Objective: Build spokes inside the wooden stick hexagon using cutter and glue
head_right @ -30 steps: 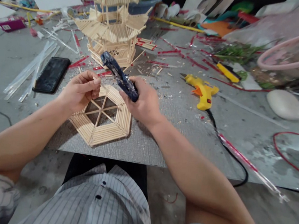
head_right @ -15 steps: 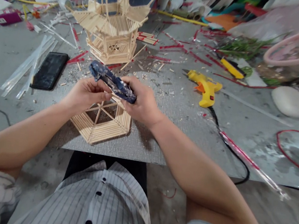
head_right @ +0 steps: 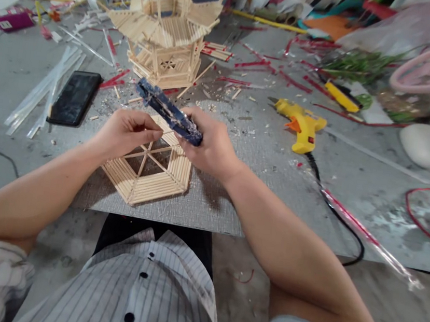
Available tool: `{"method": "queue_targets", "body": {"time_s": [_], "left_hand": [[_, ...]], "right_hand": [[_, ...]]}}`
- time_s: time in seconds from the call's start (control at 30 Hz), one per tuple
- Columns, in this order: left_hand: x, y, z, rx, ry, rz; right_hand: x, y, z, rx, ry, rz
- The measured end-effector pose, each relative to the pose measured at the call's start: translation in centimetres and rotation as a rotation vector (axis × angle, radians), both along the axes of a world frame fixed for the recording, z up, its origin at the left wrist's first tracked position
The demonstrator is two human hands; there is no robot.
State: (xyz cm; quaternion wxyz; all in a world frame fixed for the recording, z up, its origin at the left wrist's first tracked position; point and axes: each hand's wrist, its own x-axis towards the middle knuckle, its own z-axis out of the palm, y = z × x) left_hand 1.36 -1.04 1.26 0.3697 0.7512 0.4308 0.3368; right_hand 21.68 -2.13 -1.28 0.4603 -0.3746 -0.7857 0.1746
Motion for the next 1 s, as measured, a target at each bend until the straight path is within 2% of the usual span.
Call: {"method": "queue_targets", "body": {"time_s": [0.1,0.23,0.37,0.47,0.6,0.77,1.0], "left_hand": [[-0.1,-0.1,-0.1,0.009,0.172,-0.049],[-0.3,-0.2,0.3,-0.022,0.237,-0.102],[-0.7,-0.4,2.1,-0.19,0.346,-0.169],[-0.7,-0.6,3.0,-0.269,0.521,-0.237],[-0.2,-0.9,2.7,-0.313,0.624,-0.342],[0.1,-1.2,2.3,-0.274,0.675,-0.345],[0.2,-1.4,2.5,-0.226,0.719,-0.372]], "right_hand": [[0.0,-0.2,0.5,-0.004,-0.024,0.037],[-0.1,-0.3,0.8,-0.045,-0.103,0.04],[0.5,0.1,0.5,-0.068,-0.066,-0.118],[1.2,0.6,0.2,-0.054,-0.033,-0.201],[1.5,1.0,0.1,-0.069,-0.052,-0.189],[1.4,1.1,0.1,-0.051,-0.083,-0.175],[1.3,1.0,0.2,-0.056,-0.075,-0.178]]}}
